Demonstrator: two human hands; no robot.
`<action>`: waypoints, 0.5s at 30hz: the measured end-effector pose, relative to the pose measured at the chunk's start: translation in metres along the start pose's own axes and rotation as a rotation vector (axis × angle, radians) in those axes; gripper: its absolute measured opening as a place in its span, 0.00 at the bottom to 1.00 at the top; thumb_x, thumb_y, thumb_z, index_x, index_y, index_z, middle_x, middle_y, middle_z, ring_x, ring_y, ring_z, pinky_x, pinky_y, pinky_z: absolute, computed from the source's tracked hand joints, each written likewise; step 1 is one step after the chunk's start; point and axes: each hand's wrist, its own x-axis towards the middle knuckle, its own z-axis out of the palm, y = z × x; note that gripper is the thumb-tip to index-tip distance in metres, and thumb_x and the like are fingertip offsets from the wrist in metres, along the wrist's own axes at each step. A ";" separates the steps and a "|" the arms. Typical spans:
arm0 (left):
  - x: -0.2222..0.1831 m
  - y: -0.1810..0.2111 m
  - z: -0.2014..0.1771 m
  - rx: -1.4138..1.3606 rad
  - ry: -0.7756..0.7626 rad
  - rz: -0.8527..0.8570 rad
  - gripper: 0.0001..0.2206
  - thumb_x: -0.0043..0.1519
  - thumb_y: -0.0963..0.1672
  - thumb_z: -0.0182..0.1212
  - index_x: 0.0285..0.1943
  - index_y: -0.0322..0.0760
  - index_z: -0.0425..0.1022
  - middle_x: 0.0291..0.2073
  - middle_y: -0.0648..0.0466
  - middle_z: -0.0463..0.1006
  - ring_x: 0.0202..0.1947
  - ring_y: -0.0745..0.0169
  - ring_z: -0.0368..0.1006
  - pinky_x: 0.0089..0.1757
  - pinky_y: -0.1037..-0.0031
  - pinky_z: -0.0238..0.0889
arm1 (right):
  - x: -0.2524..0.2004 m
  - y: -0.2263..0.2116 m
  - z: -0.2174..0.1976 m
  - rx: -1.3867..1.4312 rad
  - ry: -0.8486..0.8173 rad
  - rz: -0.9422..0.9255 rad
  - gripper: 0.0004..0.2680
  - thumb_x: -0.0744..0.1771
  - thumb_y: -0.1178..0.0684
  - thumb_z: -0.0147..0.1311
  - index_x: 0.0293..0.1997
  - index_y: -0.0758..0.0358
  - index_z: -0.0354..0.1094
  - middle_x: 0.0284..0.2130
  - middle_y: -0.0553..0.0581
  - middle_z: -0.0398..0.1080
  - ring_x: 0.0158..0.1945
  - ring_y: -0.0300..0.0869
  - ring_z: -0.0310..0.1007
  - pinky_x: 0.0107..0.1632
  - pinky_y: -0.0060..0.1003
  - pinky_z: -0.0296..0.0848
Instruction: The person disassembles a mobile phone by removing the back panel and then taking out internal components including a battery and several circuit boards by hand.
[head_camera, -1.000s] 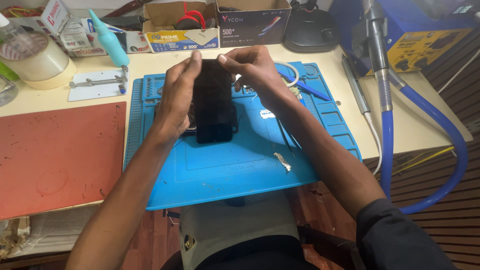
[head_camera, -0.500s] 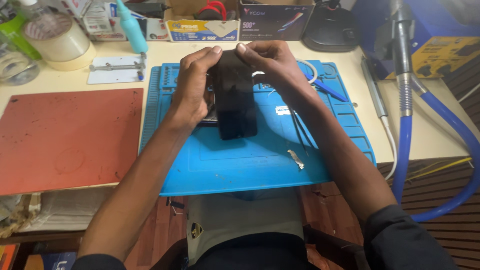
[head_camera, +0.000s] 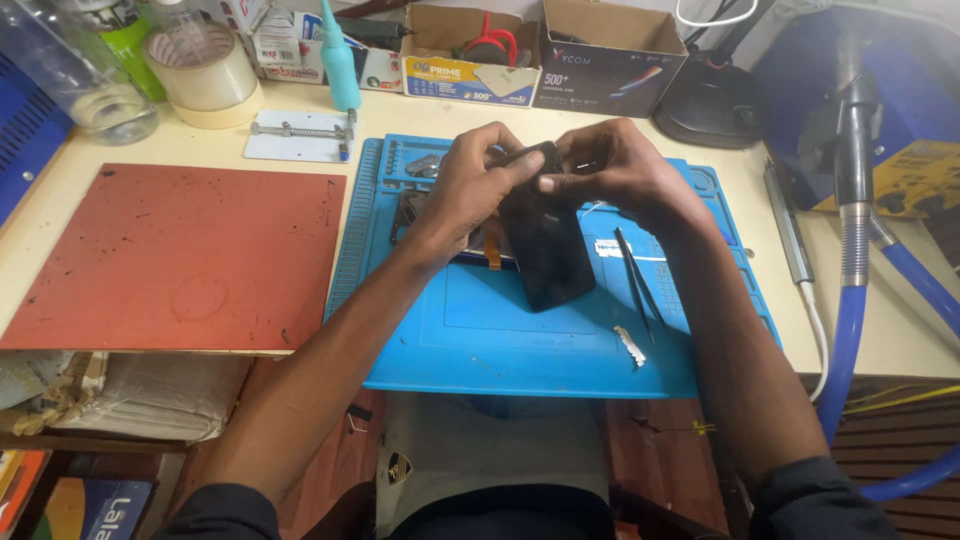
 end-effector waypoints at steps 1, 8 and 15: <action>0.001 -0.002 0.000 0.000 0.010 0.005 0.08 0.60 0.44 0.66 0.38 0.33 0.74 0.27 0.49 0.82 0.27 0.67 0.77 0.29 0.76 0.69 | 0.000 -0.001 -0.001 -0.030 -0.006 0.013 0.12 0.63 0.53 0.69 0.40 0.75 0.75 0.29 0.58 0.75 0.33 0.37 0.75 0.37 0.32 0.75; 0.001 0.001 -0.002 -0.047 0.037 0.018 0.07 0.59 0.41 0.65 0.44 0.33 0.76 0.30 0.49 0.83 0.31 0.68 0.79 0.31 0.79 0.71 | -0.002 -0.009 0.000 0.057 -0.024 0.056 0.12 0.64 0.52 0.65 0.45 0.73 0.76 0.33 0.57 0.78 0.36 0.37 0.79 0.41 0.33 0.79; 0.001 0.006 -0.003 0.059 -0.066 -0.028 0.09 0.59 0.41 0.67 0.44 0.31 0.77 0.28 0.50 0.81 0.27 0.69 0.77 0.27 0.78 0.68 | 0.001 0.000 -0.003 0.017 -0.051 0.050 0.12 0.63 0.55 0.65 0.44 0.75 0.76 0.32 0.60 0.79 0.36 0.40 0.80 0.41 0.34 0.80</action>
